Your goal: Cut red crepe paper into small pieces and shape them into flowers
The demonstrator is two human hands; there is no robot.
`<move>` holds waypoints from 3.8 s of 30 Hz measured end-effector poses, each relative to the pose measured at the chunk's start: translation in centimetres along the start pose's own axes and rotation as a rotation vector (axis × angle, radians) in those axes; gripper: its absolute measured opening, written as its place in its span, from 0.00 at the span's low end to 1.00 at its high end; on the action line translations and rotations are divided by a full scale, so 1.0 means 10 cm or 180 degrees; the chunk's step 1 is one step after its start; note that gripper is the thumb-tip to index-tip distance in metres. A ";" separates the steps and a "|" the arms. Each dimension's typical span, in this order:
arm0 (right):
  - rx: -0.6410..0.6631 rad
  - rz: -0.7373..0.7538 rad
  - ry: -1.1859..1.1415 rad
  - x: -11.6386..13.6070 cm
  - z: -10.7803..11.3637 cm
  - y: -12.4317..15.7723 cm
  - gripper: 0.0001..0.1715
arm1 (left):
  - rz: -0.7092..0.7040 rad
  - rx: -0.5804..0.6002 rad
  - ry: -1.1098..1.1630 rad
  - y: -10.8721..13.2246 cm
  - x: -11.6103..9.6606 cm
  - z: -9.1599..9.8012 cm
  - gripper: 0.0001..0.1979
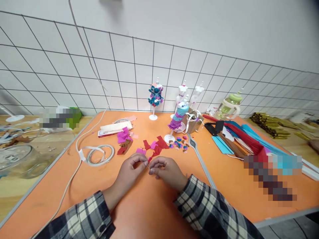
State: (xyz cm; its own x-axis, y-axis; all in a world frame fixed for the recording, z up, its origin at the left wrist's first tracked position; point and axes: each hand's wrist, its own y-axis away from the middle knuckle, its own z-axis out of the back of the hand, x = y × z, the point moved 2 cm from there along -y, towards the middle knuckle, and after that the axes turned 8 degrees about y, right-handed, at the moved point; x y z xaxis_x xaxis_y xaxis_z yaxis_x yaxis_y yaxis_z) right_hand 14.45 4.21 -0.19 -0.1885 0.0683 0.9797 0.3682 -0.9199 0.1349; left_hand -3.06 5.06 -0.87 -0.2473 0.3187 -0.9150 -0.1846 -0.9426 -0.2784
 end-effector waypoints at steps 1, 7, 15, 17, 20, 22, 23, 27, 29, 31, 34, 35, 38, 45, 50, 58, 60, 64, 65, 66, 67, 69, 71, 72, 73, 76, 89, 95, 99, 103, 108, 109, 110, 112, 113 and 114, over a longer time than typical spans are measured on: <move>-0.0003 -0.0097 -0.0027 -0.03 0.00 0.01 0.15 | -0.0002 0.0023 0.0004 0.01 0.00 0.00 0.10; 0.0258 -0.0328 -0.0264 0.00 0.05 0.04 0.29 | -0.0046 0.0087 -0.0129 0.02 -0.03 0.01 0.08; 0.0280 -0.0357 -0.0487 -0.02 0.03 0.01 0.36 | -0.0952 0.0246 -0.0835 0.11 -0.20 -0.01 0.07; 0.0216 -0.0353 -0.0446 -0.01 0.02 0.01 0.31 | -0.1031 0.0260 -0.0914 0.13 -0.22 -0.01 0.07; 0.0066 -0.0309 -0.0309 0.00 0.02 0.02 0.22 | -0.1107 0.0256 -0.1017 0.14 -0.22 0.00 0.07; -0.0019 -0.0299 -0.0257 -0.01 0.01 0.02 0.19 | -0.1166 0.0243 -0.1083 0.14 -0.22 0.00 0.06; -0.0041 -0.0300 -0.0254 -0.02 0.01 0.02 0.19 | -0.1198 0.0242 -0.1110 0.14 -0.22 0.01 0.06; -0.0040 -0.0301 -0.0351 -0.02 0.00 0.02 0.21 | -0.1260 0.0287 -0.1073 0.12 -0.21 0.03 0.06; 0.0004 -0.0291 -0.0462 -0.01 0.00 0.02 0.23 | -0.1282 0.0328 -0.0905 0.10 -0.21 0.05 0.06; 0.0091 -0.0289 -0.0594 -0.01 -0.01 0.02 0.24 | -0.1298 0.0398 -0.0690 0.09 -0.22 0.06 0.07; 0.0217 -0.0285 -0.0712 -0.02 0.00 0.02 0.24 | -0.1233 0.0483 -0.0482 0.07 -0.23 0.07 0.09; 0.0233 -0.0283 -0.0726 -0.02 0.00 0.03 0.25 | -0.1199 0.0482 -0.0458 0.07 -0.23 0.07 0.09; 0.0221 -0.0271 -0.0715 -0.03 0.01 0.03 0.24 | -0.1130 0.0438 -0.0451 0.07 -0.22 0.07 0.11; 0.0128 -0.0241 -0.0702 0.00 0.01 0.05 0.25 | -0.1353 0.0436 -0.0435 0.07 -0.25 0.09 0.12; 0.0033 -0.0120 -0.0733 0.03 -0.01 0.05 0.26 | -0.0979 0.0523 -0.0287 0.07 -0.26 0.07 0.16; -0.0003 -0.0079 -0.0503 0.03 -0.01 0.07 0.30 | -0.0284 0.0504 0.0303 0.05 -0.15 0.05 0.20; 0.0123 -0.0247 -0.0571 0.01 0.01 0.07 0.35 | -0.0196 0.0432 0.0343 0.05 -0.14 0.06 0.20; 0.0186 -0.0429 -0.0560 -0.01 0.07 0.04 0.32 | -0.0085 0.0474 0.0442 0.06 -0.13 0.07 0.20; 0.0202 -0.0432 -0.0570 0.00 0.08 0.04 0.31 | -0.0076 0.0522 0.0470 0.06 -0.13 0.07 0.20; 0.0252 -0.0447 -0.0588 0.00 0.10 0.04 0.30 | -0.0075 0.0556 0.0492 0.06 -0.12 0.07 0.20; 0.0338 -0.0482 -0.0605 0.00 0.11 0.04 0.28 | -0.0090 0.0567 0.0501 0.06 -0.13 0.08 0.20; 0.0592 -0.0603 -0.0662 -0.01 0.11 0.07 0.27 | -0.0171 0.0488 0.0478 0.07 -0.13 0.09 0.19; 0.0855 -0.0764 -0.0783 -0.02 0.11 0.09 0.27 | -0.0284 0.0385 0.0420 0.06 -0.14 0.11 0.18; 0.0943 -0.0829 -0.0869 -0.03 0.11 0.09 0.28 | -0.0332 0.0363 0.0389 0.06 -0.14 0.11 0.18; 0.1007 -0.0877 -0.0958 -0.04 0.11 0.09 0.28 | -0.0366 0.0357 0.0364 0.06 -0.15 0.11 0.17; 0.1120 -0.0941 -0.1081 -0.07 0.12 0.07 0.27 | -0.0420 0.0431 0.0354 0.06 -0.17 0.11 0.17; 0.1528 -0.0471 0.0435 -0.24 0.17 -0.03 0.17 | 0.0134 0.2352 0.0701 0.10 -0.28 0.02 0.17; 0.0837 0.0903 0.2047 -0.10 0.16 0.01 0.02 | -0.0239 0.2354 0.0040 0.15 -0.22 0.00 0.10; 0.0691 0.1231 0.2612 0.00 0.15 0.05 0.03 | -0.0591 0.2264 -0.0425 0.15 -0.22 -0.02 0.08; 0.0454 0.1281 0.2984 0.05 0.14 0.08 0.05 | -0.0791 0.2037 -0.0767 0.12 -0.24 -0.02 0.09; 0.0231 0.1282 0.3181 0.09 0.12 0.10 0.07 | -0.1069 0.1839 -0.1215 0.12 -0.28 -0.03 0.09; 0.0194 0.1302 0.3189 0.10 0.11 0.10 0.07 | -0.1114 0.1781 -0.1329 0.12 -0.28 -0.03 0.10; 0.0155 0.1328 0.3189 0.10 0.11 0.11 0.08 | -0.1149 0.1722 -0.1449 0.12 -0.28 -0.03 0.10; 0.0075 0.1377 0.3176 0.10 0.09 0.12 0.08 | -0.1183 0.1612 -0.1660 0.12 -0.26 -0.01 0.10; 0.0032 0.1389 0.3163 0.10 0.08 0.12 0.08 | -0.1188 0.1559 -0.1736 0.12 -0.25 -0.01 0.10; -0.0029 0.1393 0.3145 0.10 0.08 0.12 0.08 | -0.1183 0.1484 -0.1788 0.12 -0.24 0.00 0.10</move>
State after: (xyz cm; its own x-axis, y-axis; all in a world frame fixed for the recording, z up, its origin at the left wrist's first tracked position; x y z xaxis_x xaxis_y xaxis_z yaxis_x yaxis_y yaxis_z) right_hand 15.41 3.43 1.02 -0.6948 -0.6050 0.3890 0.5760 -0.7919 -0.2028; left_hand -2.70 3.16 1.01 -0.5088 0.7214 -0.4698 -0.6943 -0.6665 -0.2715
